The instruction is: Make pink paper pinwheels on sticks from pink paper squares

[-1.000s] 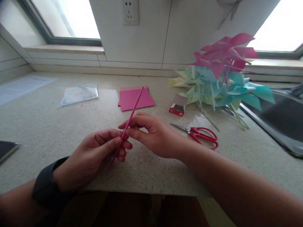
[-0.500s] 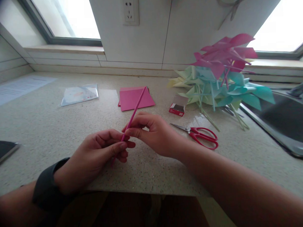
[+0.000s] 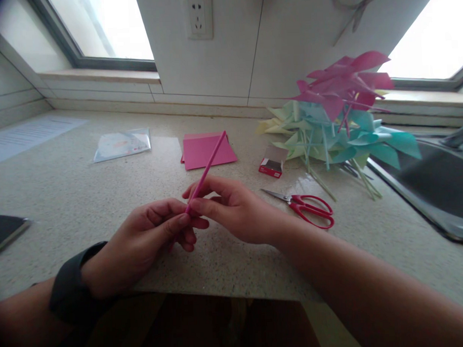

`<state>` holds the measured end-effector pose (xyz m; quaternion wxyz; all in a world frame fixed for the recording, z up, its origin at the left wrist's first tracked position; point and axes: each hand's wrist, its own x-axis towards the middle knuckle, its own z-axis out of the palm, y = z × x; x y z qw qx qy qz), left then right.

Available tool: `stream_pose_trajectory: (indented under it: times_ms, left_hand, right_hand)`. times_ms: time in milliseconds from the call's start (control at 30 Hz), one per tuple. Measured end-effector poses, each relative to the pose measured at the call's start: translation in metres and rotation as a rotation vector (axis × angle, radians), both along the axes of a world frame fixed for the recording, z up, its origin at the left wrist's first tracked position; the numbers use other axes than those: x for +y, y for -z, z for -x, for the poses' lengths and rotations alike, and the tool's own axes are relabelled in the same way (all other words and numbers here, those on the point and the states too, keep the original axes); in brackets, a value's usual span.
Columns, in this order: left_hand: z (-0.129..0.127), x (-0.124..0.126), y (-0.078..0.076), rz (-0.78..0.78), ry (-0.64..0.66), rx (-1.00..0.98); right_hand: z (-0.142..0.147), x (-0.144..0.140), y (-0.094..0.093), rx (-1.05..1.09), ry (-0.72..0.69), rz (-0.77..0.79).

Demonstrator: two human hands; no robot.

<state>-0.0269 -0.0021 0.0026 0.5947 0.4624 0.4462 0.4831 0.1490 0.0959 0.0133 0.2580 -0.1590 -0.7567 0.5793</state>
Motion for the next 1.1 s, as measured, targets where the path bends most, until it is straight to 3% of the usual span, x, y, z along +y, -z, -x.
stream_pose_trajectory:
  times_ms: [133,600,833,1100]
  left_hand:
    - [0.0,0.001,0.001,0.044,-0.007,-0.093]
    - [0.003,0.0,0.013,0.032,0.094,-0.302]
    - [0.004,-0.001,0.014,0.036,0.152,-0.26]
    - [-0.001,0.0,0.007,0.044,-0.097,-0.017]
  right_hand:
    - [-0.003,0.003,-0.001,-0.01,-0.049,-0.024]
    - [0.001,0.006,0.007,0.007,0.007,-0.15]
    - [0.002,0.007,0.008,0.021,0.041,-0.205]
    - [0.002,0.009,0.008,0.016,0.157,-0.265]
